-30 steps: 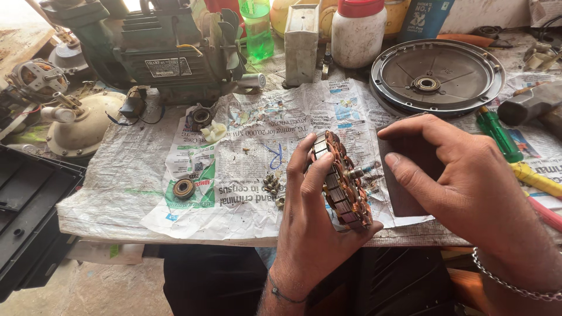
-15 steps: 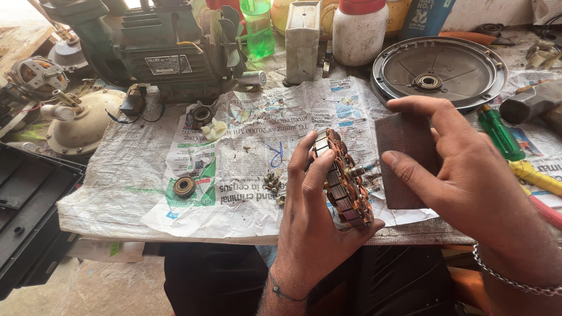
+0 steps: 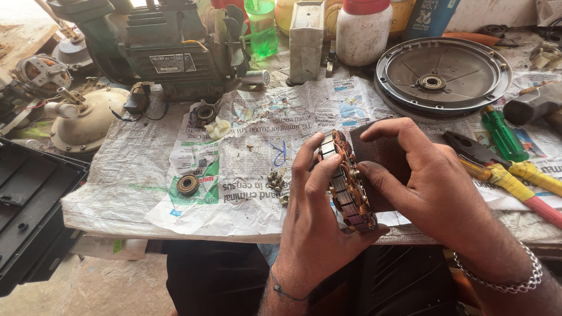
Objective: The person holds a motor armature in the left hand and rubs its copper windings with a sanding block in the right hand. The armature is rotated repeatedly to sand different sections of the windings.
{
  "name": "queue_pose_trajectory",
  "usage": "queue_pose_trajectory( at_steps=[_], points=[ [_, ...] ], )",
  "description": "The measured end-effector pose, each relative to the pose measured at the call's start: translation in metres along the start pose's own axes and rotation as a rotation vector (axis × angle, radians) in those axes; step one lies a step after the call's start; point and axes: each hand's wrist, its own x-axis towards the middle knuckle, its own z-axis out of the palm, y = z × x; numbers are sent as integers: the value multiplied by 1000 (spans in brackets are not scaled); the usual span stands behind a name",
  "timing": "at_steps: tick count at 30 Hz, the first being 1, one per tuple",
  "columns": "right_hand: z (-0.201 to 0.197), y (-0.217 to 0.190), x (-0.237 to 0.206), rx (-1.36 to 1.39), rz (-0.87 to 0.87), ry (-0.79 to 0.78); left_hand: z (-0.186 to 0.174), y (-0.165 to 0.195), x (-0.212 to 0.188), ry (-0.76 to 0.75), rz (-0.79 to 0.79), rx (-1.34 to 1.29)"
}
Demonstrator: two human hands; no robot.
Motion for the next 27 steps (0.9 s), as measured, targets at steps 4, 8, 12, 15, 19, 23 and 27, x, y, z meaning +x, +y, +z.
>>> queue_pose_trajectory(
  at_steps=[4,8,12,15,19,23,27],
  points=[
    [2,-1,0,-10,-9,4,0,0,1,-6,0,5],
    [1,2,0,-6,-44,22,0,1,0,4,-2,6],
    [-9,4,-3,50,55,19,0,1,-1,16,3,6],
    [-16,4,-5,406,-14,97,0,0,0,3,-6,11],
    [-23,5,-3,397,-112,148,1,0,0,-6,-20,15],
    [-28,7,-5,152,-254,201,1,0,0,11,-5,19],
    [-30,9,-10,7,-246,316,1,1,-1,22,-1,25]
  ],
)
